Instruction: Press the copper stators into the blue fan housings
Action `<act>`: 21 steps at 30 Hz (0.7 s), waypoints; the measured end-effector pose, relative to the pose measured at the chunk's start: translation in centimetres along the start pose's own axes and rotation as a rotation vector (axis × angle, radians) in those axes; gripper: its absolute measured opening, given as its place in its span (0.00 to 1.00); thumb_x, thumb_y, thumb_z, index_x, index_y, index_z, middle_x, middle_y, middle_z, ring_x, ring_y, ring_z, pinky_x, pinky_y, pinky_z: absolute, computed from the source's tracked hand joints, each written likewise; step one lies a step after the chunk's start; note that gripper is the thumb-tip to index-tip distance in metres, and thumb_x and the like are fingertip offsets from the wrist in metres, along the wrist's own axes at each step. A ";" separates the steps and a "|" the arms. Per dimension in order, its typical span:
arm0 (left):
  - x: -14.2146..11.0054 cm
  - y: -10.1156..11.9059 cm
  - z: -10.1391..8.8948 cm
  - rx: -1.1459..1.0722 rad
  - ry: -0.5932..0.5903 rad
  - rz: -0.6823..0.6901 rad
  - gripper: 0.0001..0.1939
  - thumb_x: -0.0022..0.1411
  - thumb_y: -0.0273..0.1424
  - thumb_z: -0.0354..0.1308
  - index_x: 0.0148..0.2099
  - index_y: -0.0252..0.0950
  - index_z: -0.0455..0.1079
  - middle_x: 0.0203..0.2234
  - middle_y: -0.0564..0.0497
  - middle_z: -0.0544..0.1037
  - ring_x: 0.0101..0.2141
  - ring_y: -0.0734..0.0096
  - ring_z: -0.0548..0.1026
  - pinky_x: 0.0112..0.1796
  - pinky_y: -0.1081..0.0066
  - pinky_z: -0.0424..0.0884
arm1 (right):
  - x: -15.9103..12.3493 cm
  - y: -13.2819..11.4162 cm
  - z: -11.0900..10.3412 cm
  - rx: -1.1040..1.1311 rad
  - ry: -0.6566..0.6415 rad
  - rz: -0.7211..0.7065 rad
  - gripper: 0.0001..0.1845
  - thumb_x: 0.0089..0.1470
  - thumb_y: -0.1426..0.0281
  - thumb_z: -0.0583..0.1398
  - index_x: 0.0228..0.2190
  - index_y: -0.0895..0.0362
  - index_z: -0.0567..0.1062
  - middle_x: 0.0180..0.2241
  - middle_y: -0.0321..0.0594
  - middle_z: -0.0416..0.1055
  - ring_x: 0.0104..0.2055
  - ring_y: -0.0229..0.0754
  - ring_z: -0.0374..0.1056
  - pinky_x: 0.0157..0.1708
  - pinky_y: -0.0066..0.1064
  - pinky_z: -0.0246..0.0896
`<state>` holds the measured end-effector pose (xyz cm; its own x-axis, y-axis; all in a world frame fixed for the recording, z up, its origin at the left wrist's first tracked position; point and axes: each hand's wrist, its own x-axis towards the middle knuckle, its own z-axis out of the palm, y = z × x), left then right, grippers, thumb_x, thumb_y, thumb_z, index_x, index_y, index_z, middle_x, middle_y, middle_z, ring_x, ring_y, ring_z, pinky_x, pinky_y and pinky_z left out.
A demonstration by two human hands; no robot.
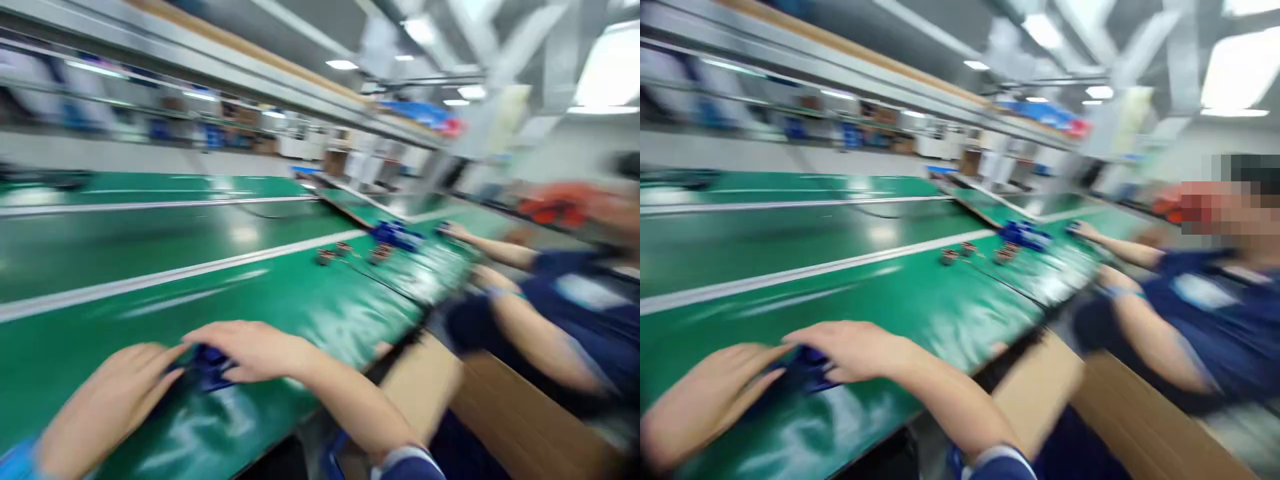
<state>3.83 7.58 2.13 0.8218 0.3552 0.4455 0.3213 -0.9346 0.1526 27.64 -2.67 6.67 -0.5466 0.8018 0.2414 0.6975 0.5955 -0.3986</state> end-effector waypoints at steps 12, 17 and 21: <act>-8.8 1.5 -6.8 0.054 -0.167 -0.347 0.42 0.66 0.60 0.47 0.75 0.49 0.47 0.70 0.42 0.58 0.64 0.53 0.67 0.59 0.57 0.72 | 8.1 3.2 8.9 0.593 0.044 0.182 0.42 0.47 0.69 0.73 0.60 0.52 0.63 0.56 0.42 0.71 0.57 0.48 0.70 0.60 0.44 0.64; -8.2 0.9 -8.2 0.069 -0.182 -0.309 0.47 0.67 0.62 0.39 0.77 0.43 0.35 0.75 0.43 0.45 0.73 0.48 0.45 0.69 0.49 0.54 | 10.3 3.6 10.6 0.842 -0.041 -0.064 0.47 0.49 0.76 0.66 0.67 0.54 0.56 0.64 0.47 0.64 0.64 0.46 0.64 0.67 0.43 0.57; -6.2 1.2 -7.4 0.098 -0.339 -0.212 0.55 0.61 0.66 0.47 0.77 0.42 0.31 0.74 0.42 0.46 0.73 0.44 0.43 0.71 0.44 0.44 | 9.0 4.2 10.8 0.833 0.078 -0.113 0.40 0.47 0.81 0.57 0.62 0.56 0.61 0.63 0.46 0.65 0.66 0.45 0.61 0.69 0.45 0.53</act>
<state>-4.37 4.11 6.11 0.8357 0.5409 0.0948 0.5302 -0.8397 0.1175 20.62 6.55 -2.39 -0.5374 0.7590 0.3676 0.0544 0.4662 -0.8830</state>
